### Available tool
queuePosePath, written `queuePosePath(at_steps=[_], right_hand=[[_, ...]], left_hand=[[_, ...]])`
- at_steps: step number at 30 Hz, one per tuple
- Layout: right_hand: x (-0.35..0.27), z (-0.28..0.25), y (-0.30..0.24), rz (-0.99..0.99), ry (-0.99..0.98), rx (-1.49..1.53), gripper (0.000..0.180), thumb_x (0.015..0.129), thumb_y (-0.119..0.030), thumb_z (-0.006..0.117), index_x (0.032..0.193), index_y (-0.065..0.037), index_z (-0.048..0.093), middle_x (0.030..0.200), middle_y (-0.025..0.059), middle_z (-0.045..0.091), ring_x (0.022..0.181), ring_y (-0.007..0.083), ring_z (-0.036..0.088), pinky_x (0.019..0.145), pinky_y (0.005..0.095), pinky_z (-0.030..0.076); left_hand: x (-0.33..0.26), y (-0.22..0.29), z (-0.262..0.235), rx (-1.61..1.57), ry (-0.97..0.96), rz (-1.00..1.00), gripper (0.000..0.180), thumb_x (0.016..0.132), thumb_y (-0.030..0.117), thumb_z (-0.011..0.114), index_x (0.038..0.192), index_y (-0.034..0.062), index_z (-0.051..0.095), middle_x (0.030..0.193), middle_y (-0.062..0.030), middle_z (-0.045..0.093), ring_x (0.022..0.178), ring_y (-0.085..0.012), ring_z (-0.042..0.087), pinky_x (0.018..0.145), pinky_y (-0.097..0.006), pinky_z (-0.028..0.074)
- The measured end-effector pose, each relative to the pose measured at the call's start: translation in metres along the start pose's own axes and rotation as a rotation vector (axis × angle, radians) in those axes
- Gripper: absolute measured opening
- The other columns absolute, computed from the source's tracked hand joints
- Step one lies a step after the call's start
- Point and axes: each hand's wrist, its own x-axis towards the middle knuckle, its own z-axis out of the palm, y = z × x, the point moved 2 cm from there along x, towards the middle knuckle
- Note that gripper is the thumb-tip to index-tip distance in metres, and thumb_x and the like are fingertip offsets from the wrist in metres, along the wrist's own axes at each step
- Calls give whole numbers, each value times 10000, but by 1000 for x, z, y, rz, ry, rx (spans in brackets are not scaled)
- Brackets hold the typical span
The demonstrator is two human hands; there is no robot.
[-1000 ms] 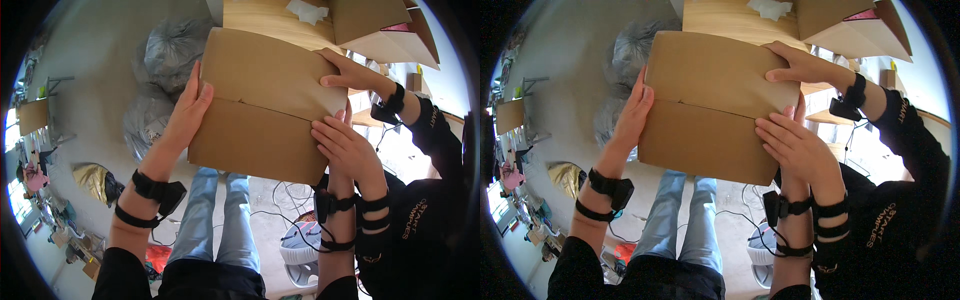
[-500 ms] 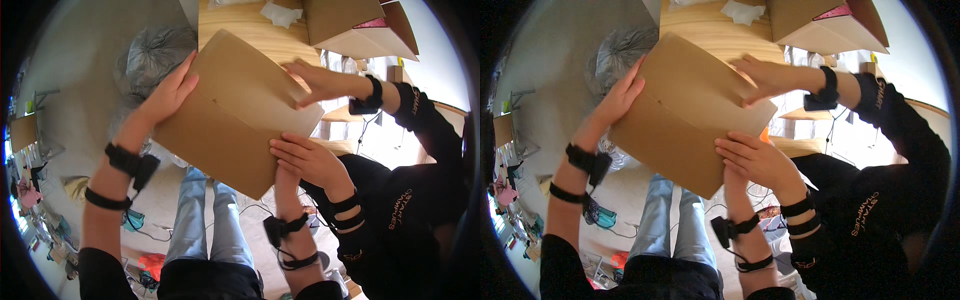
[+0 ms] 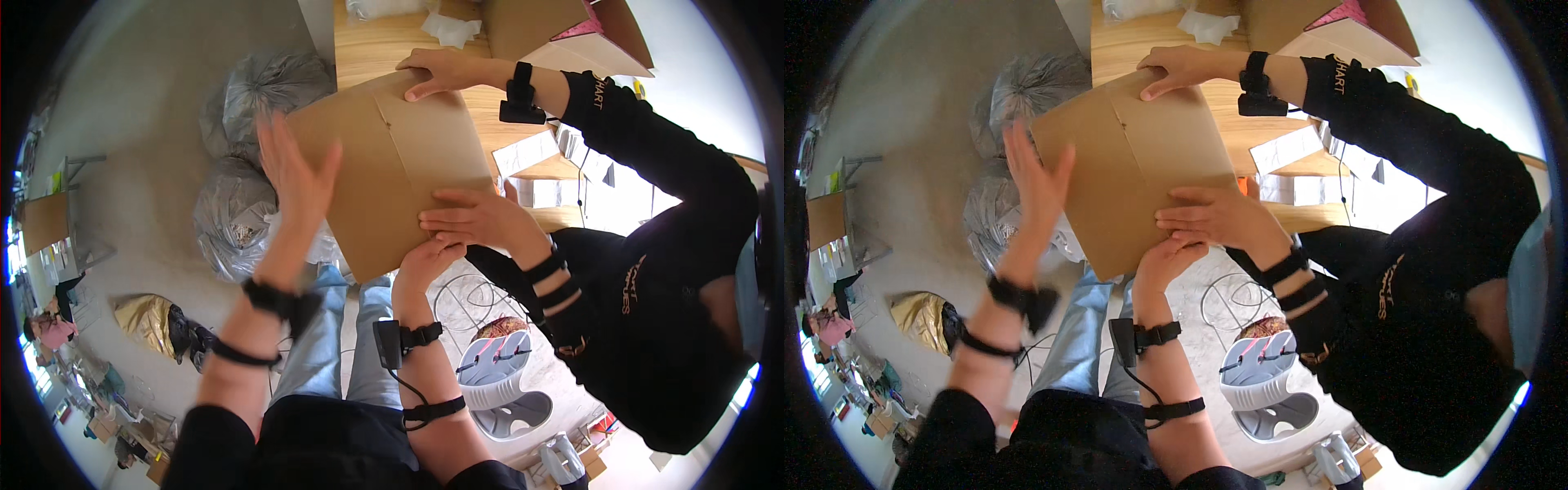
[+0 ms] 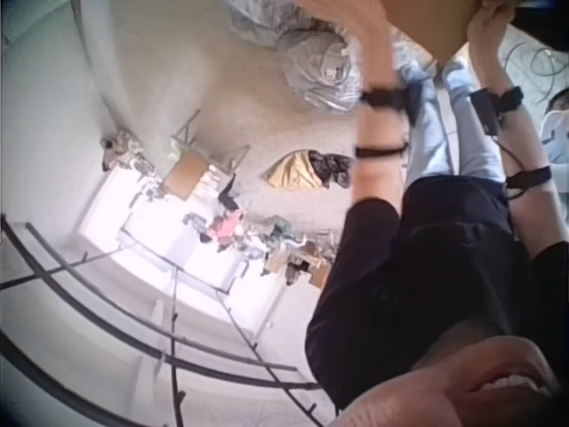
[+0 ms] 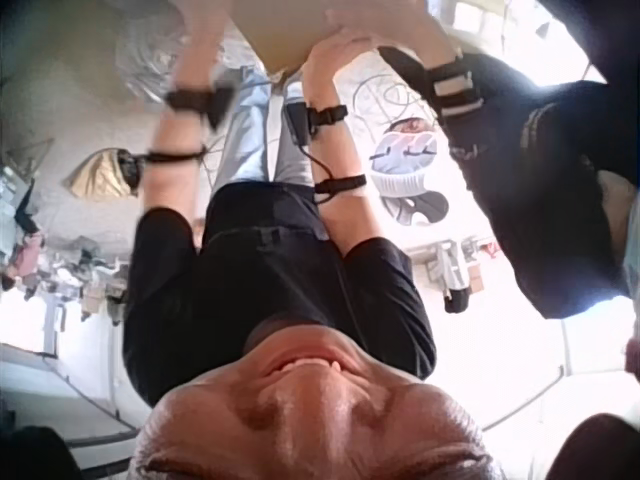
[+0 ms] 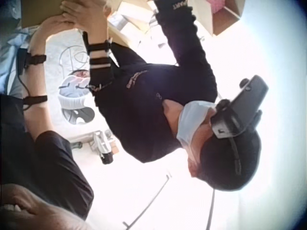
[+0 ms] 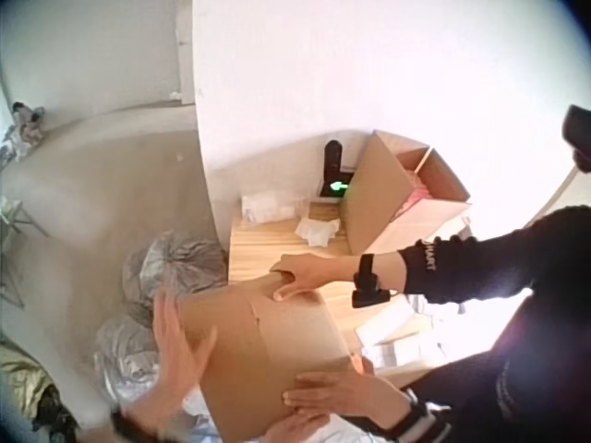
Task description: Packing pink cylindrical foam or plastic parts into cardboard boxes and sealing them with a tape dispenser.
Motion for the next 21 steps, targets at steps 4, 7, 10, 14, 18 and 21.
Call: queuePosePath(at_steps=[4, 7, 10, 14, 18, 21], right_hand=[[-77, 48, 18, 259, 923, 272, 526, 998, -379, 393, 1109, 133, 341, 1093, 262, 444, 973, 279, 483, 854, 370, 439], [-96, 27, 16, 349, 774, 322, 465, 974, -334, 488, 1124, 90, 371, 1122, 209, 460, 1001, 261, 480, 903, 348, 402], [-101, -41, 33, 121, 707, 298, 488, 915, -224, 602, 1209, 74, 351, 1183, 152, 463, 1084, 223, 463, 973, 330, 354], [-37, -90, 7, -8, -99, 705, 565, 910, -280, 480, 1320, 58, 287, 1324, 132, 362, 1211, 194, 368, 1049, 325, 264], [26, -80, -8, 270, -1101, 1186, 638, 928, -396, 287, 1391, 39, 225, 1454, 123, 236, 1328, 173, 255, 1112, 320, 170], [42, -70, -9, 403, -1252, 1372, 716, 941, -483, 142, 1445, 25, 179, 1552, 116, 142, 1416, 158, 170, 1159, 317, 100]], left_hand=[[-104, 31, -1, -343, -177, -395, 970, 764, 277, 746, 1422, -96, 140, 1397, -303, 338, 1325, -410, 298, 1080, -479, 251], [-87, 38, -5, -488, -173, -553, 932, 755, 232, 754, 1415, -84, 177, 1366, -280, 394, 1275, -362, 401, 1040, -394, 339], [-72, 30, 0, -584, -256, -511, 900, 737, 219, 768, 1403, -60, 230, 1322, -241, 458, 1203, -326, 487, 985, -358, 399], [-52, 22, 8, -559, -341, -299, 839, 754, 264, 752, 1395, -17, 290, 1309, -216, 476, 1200, -316, 490, 977, -384, 402], [-47, 23, 11, -468, -419, -296, 803, 765, 268, 759, 1387, 5, 323, 1252, -156, 537, 1132, -242, 540, 946, -341, 437], [-45, 16, 10, -441, -408, -295, 789, 764, 287, 758, 1376, 16, 341, 1243, -159, 548, 1120, -254, 554, 943, -349, 442]])
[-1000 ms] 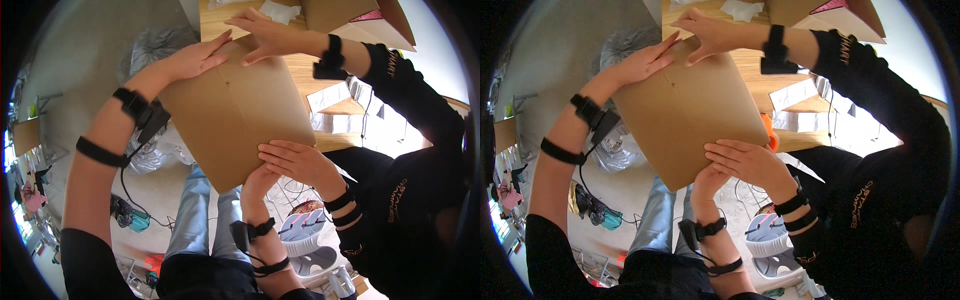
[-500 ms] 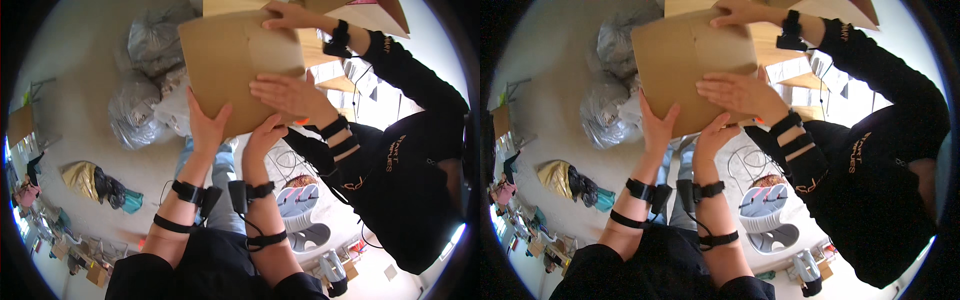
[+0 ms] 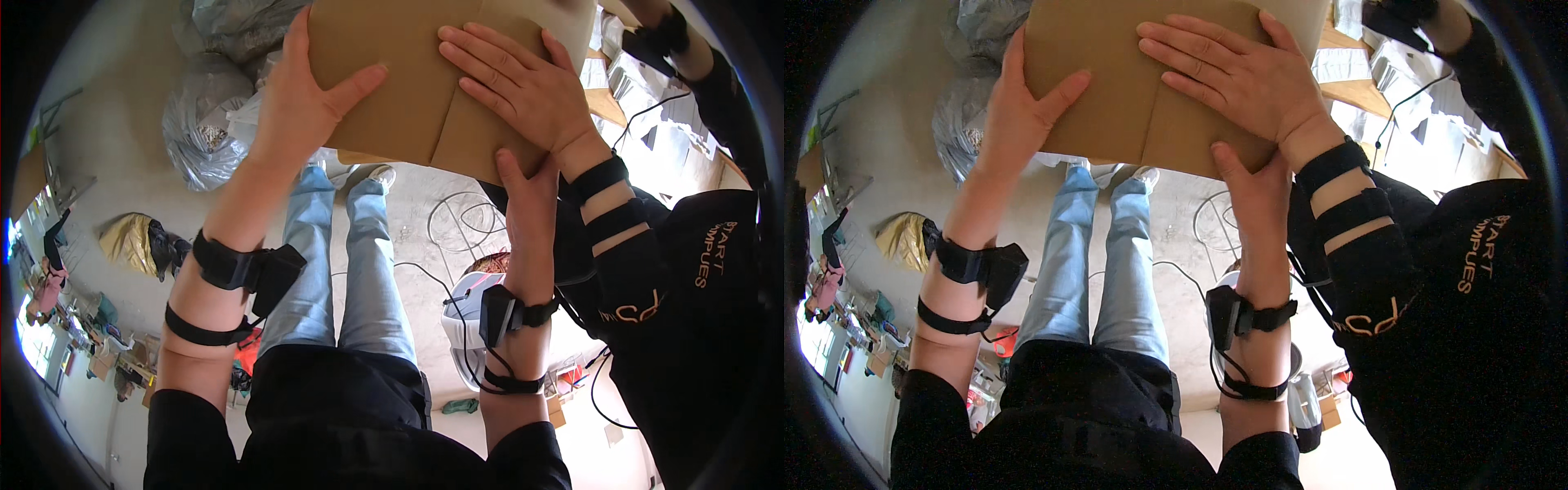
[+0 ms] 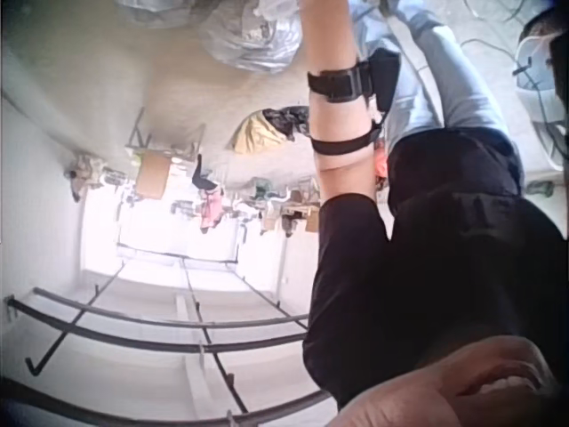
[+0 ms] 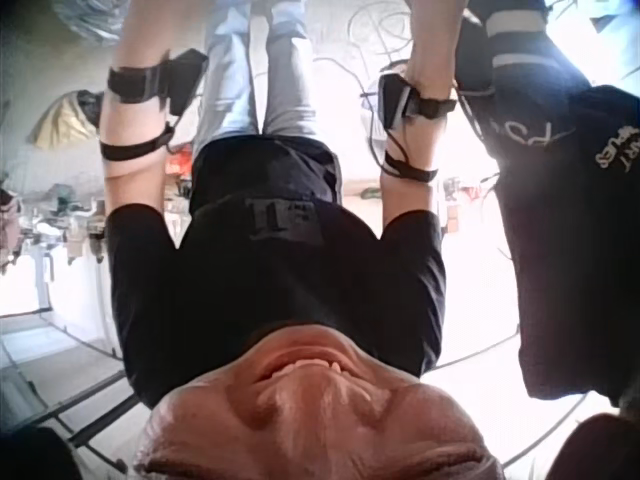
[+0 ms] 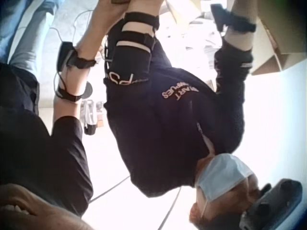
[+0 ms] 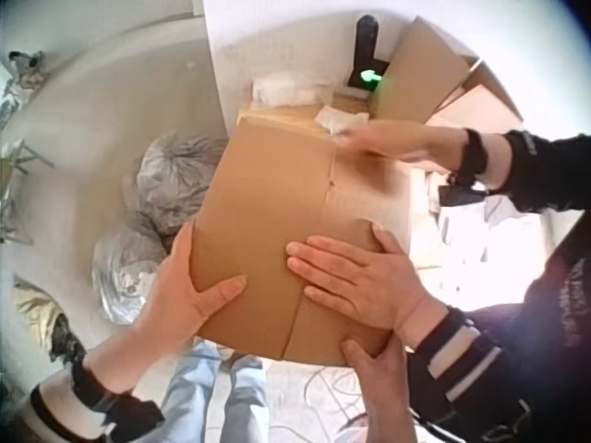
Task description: Packing pink cylindrical foam or plastic parts into cardboard boxes and sealing them with a tape dispenser.
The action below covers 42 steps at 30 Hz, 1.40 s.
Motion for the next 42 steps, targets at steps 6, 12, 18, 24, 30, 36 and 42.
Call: queuePosePath(at_steps=[6, 12, 18, 24, 30, 36, 42], right_hand=[[6, -4, 21, -224, 167, 400, 771, 906, -454, 326, 1439, 66, 124, 1540, 188, 111, 1428, 226, 134, 1159, 316, 90], [7, 14, 33, -260, 231, 347, 831, 885, -552, 175, 1448, 57, 131, 1543, 210, 56, 1441, 268, 61, 1161, 370, 35], [-29, 30, 138, -540, 1545, -1097, 815, 764, -70, 682, 1413, -2, 193, 1418, 124, 333, 1320, 250, 326, 1079, 346, 267], [-17, 21, 49, -384, 676, -1312, 657, 797, -123, 662, 1361, -35, 336, 1334, 142, 460, 1241, 256, 424, 985, 393, 374], [-18, 11, 16, -145, 266, -1609, 565, 829, -151, 636, 1323, -26, 391, 1294, 145, 502, 1202, 273, 464, 968, 395, 391], [-2, -10, -3, -278, 392, -1885, 482, 861, -178, 610, 1285, -18, 446, 1254, 149, 543, 1163, 290, 503, 951, 396, 408], [-135, -98, 105, -171, 1778, -1703, 413, 894, -205, 584, 1247, -9, 500, 1213, 153, 584, 1124, 306, 542, 935, 398, 425]], left_hand=[[23, 11, -17, 2, -115, 100, 757, 795, 352, 721, 1382, 55, 347, 1260, -172, 535, 1152, -281, 531, 970, -383, 403], [44, 15, -25, -22, -218, 152, 785, 786, 321, 733, 1384, 25, 321, 1270, -183, 517, 1185, -270, 499, 989, -378, 385], [-4, 25, 17, 840, -35, 439, 706, 862, 306, 630, 1434, 46, 307, 1434, -202, 359, 1328, -315, 358, 1064, -527, 257], [-35, 42, 38, 748, -35, 268, 633, 870, 387, 535, 1415, 100, 387, 1489, -142, 295, 1374, -337, 264, 1090, -583, 105], [-37, 42, 41, 827, -124, 263, 638, 885, 320, 521, 1429, 46, 332, 1506, -165, 242, 1387, -366, 222, 1095, -586, 85], [-40, 39, 37, 820, -124, 241, 639, 873, 305, 526, 1423, 41, 334, 1504, -161, 239, 1389, -359, 211, 1097, -590, 94], [-40, 63, 37, 753, -54, 333, 626, 875, 305, 535, 1407, 30, 351, 1492, -162, 259, 1377, -360, 229, 1089, -592, 136]])
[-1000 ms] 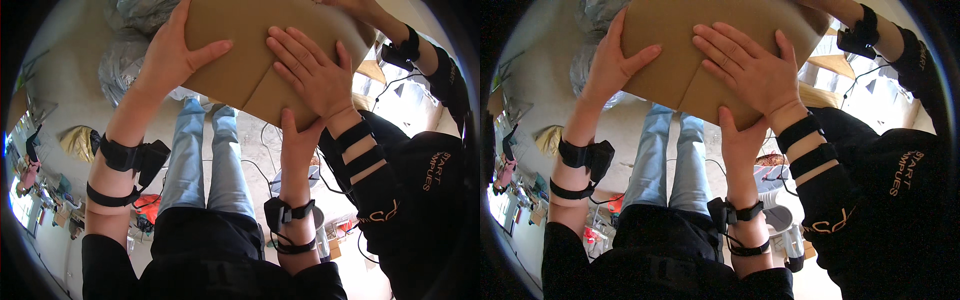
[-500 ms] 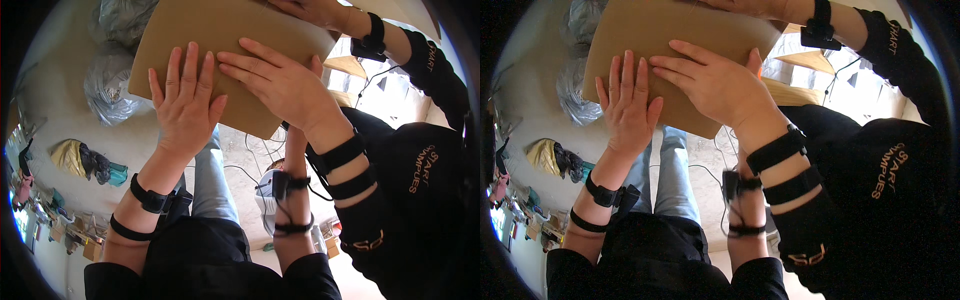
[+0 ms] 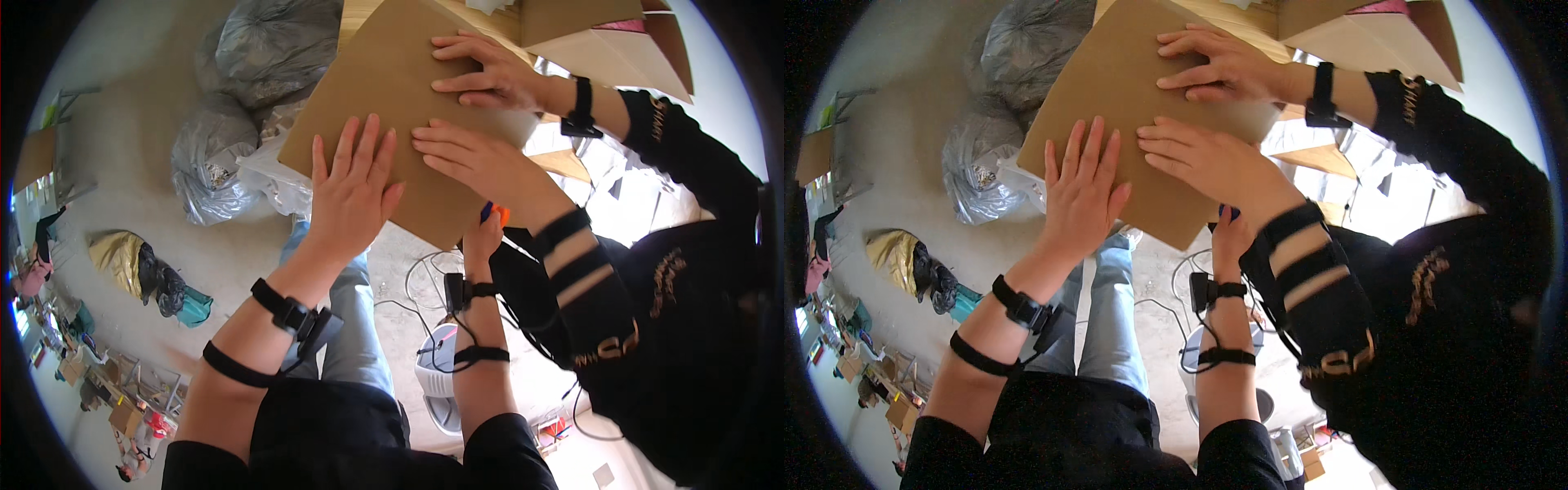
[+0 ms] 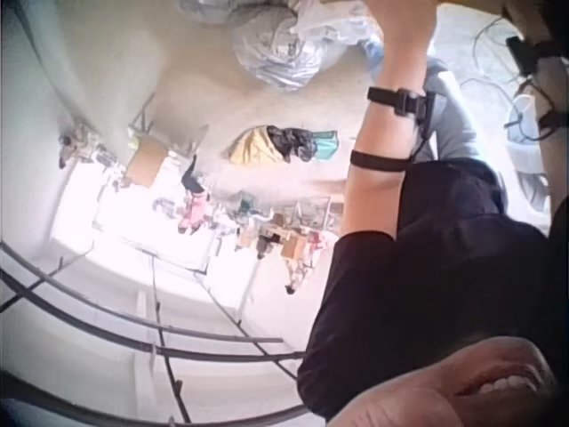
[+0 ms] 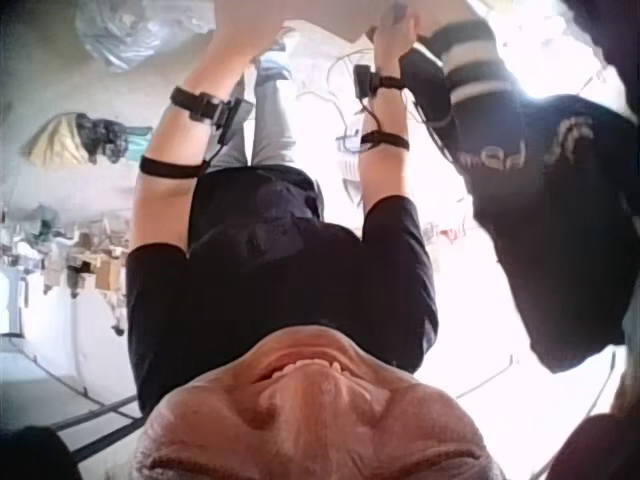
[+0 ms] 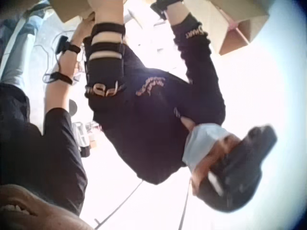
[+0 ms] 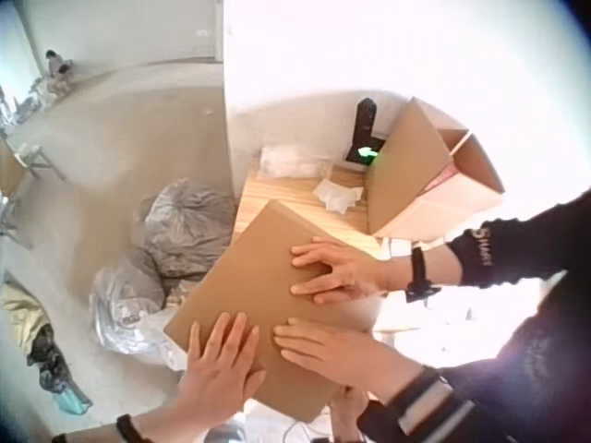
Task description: Packing pink cylindrical foam or plastic parts into cardboard boxes and sealing them with a tape dispenser.
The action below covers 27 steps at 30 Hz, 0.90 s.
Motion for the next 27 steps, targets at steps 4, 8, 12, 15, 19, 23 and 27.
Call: queuePosePath(at_steps=[4, 8, 12, 15, 19, 23, 27], right_hand=[[-87, -43, 17, 319, -98, 445, 303, 885, -103, 586, 1168, -3, 543, 1086, 106, 622, 935, 224, 590, 835, 322, 444], [-163, -102, -41, 454, -275, 1024, 319, 892, -79, 589, 1187, 24, 527, 1047, 37, 606, 896, 93, 544, 832, 237, 418], [-194, -151, -112, 336, -519, 1109, 395, 845, -101, 617, 1202, 34, 519, 1016, 50, 614, 922, 121, 566, 865, 249, 422], [-205, -159, -136, 243, -697, 965, 397, 797, -79, 638, 1162, 39, 534, 950, 44, 602, 864, 117, 549, 781, 236, 418], [-197, -160, -168, 9, -762, 774, 415, 778, -100, 651, 1151, 40, 532, 914, 49, 591, 838, 121, 535, 738, 245, 408], [-196, -155, -185, 26, -781, 669, 424, 758, -140, 662, 1116, 47, 534, 890, 71, 584, 778, 148, 537, 698, 268, 413], [-187, -149, -191, -63, -726, 577, 390, 749, -186, 684, 1033, 52, 562, 821, 101, 572, 691, 186, 537, 640, 284, 415]], left_hand=[[-5, -10, 20, -57, 21, 7, 614, 882, 305, 542, 1409, 52, 354, 1496, -146, 260, 1373, -347, 242, 1083, -594, 156], [-10, -38, -1, -243, -25, 58, 504, 894, 306, 561, 1310, 33, 484, 1392, -149, 428, 1323, -285, 350, 1092, -500, 224], [-44, -22, -46, -1114, -298, -304, 440, 935, 360, 534, 1207, 16, 568, 1217, -107, 580, 1185, -212, 489, 1031, -366, 336], [-64, -24, -68, -1334, -739, -486, 462, 962, 434, 480, 1129, 26, 619, 1073, -60, 633, 995, -124, 563, 890, -265, 410], [-68, -41, -87, -1307, -820, -508, 422, 943, 402, 532, 1110, 27, 629, 1002, -46, 650, 953, -98, 566, 855, -236, 418], [-70, -52, -97, -1305, -763, -474, 274, 879, 266, 649, 1023, 34, 668, 895, -27, 666, 830, -93, 593, 730, -230, 456], [-74, -59, -93, -1184, -661, -452, 156, 829, 170, 703, 906, 34, 698, 809, -35, 671, 735, -94, 596, 641, -232, 468]])
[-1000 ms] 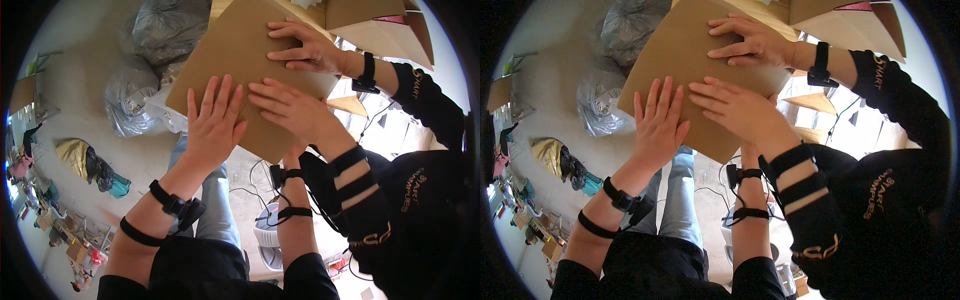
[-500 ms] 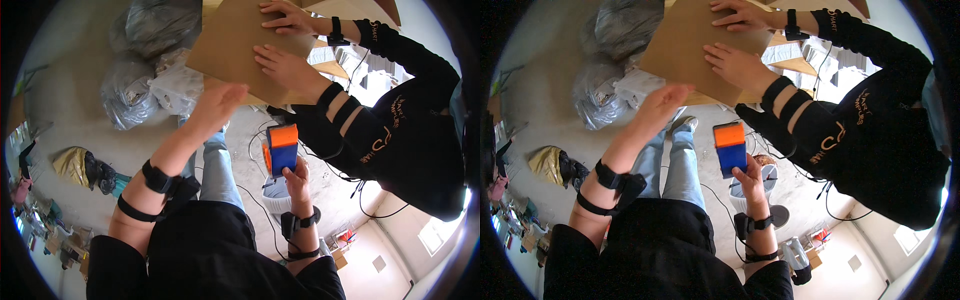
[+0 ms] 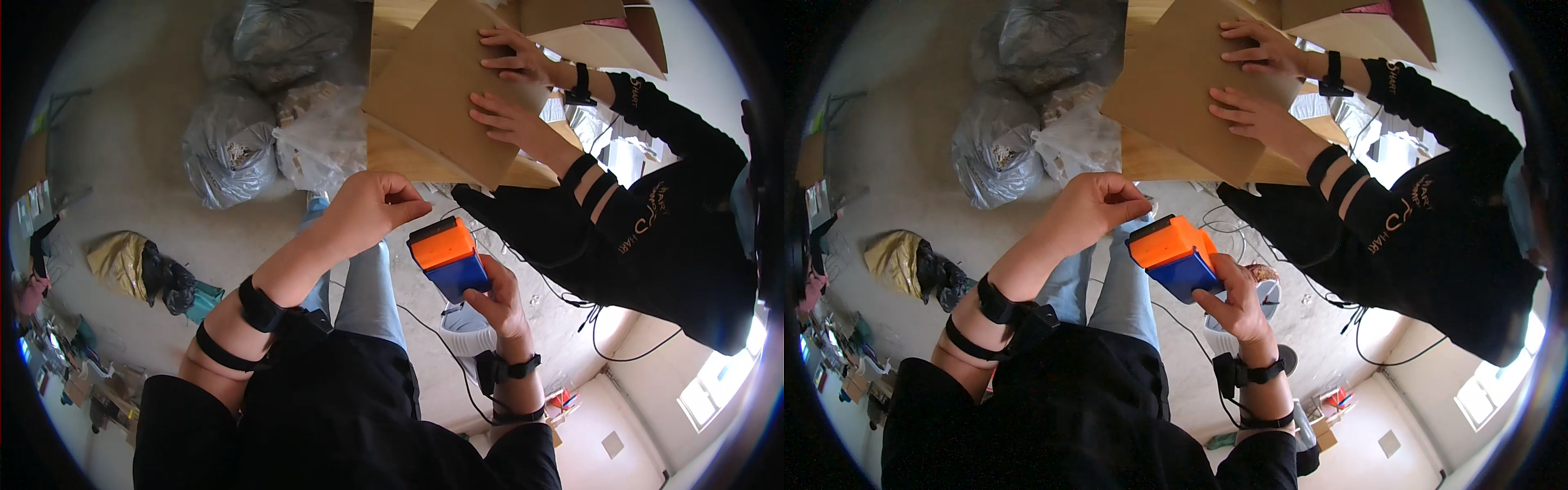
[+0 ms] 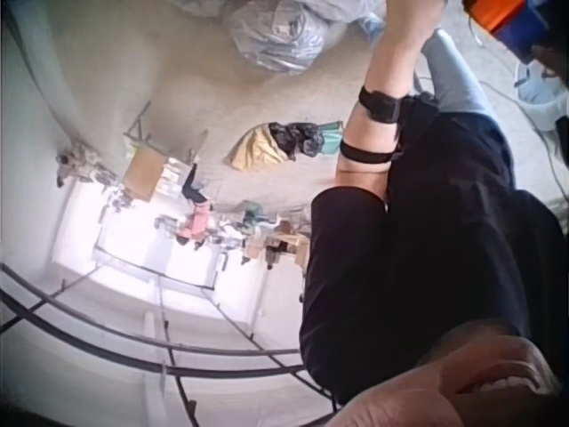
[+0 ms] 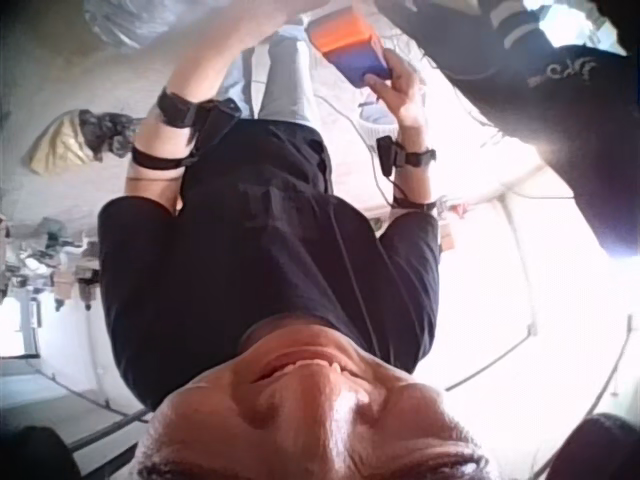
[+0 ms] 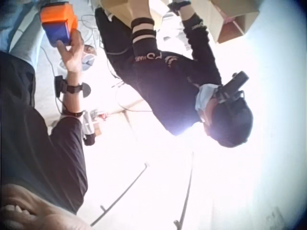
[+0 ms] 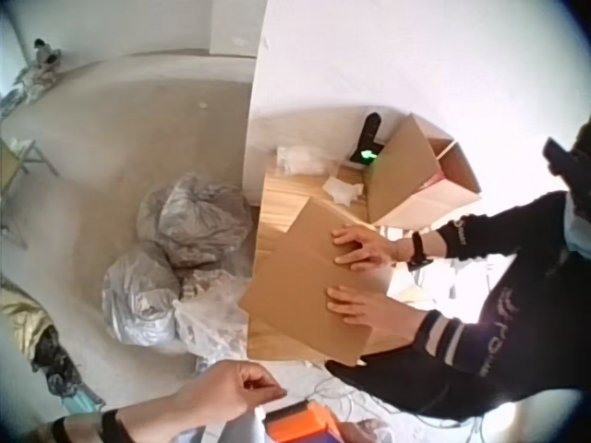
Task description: Packing pink cylindrical foam or plastic parts into cardboard boxes and sealing them with a tape dispenser.
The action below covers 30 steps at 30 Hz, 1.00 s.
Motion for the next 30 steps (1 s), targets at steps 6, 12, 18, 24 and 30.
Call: queuePosePath(at_steps=[6, 12, 18, 24, 30], right_hand=[[32, -26, -35, -110, -27, -462, 301, 695, -196, 752, 797, 26, 576, 628, 110, 530, 565, 188, 517, 525, 321, 397], [50, -76, -42, -52, -50, -485, 254, 698, -147, 747, 740, 21, 562, 594, 110, 518, 515, 159, 473, 498, 284, 389], [82, -90, -29, 50, -55, -469, 248, 730, -154, 738, 770, 28, 573, 600, 92, 513, 545, 116, 461, 513, 260, 391], [99, -99, -18, 33, -114, -501, 247, 745, -164, 732, 789, 31, 585, 602, 89, 509, 554, 106, 458, 513, 261, 391], [107, -99, -19, 40, -117, -445, 260, 761, -182, 727, 822, 38, 601, 611, 86, 517, 551, 106, 446, 513, 263, 392]], left_hand=[[4, -8, -16, 156, 416, 248, 146, 821, 134, 692, 881, 2, 683, 764, -38, 660, 705, -82, 578, 620, -222, 446], [40, -21, -78, 136, 695, 203, 211, 797, 202, 710, 853, -1, 693, 718, -65, 659, 643, -93, 574, 578, -253, 444], [66, -37, -79, 56, 734, 88, 253, 789, 226, 719, 880, -10, 697, 715, -45, 654, 634, -91, 554, 590, -247, 434], [76, -56, -76, -10, 784, 64, 267, 779, 241, 728, 866, -10, 700, 695, -50, 647, 633, -93, 554, 598, -251, 432], [77, -51, -76, -62, 794, -14, 270, 769, 247, 733, 831, -14, 697, 668, -30, 619, 619, -83, 525, 582, -246, 413]])
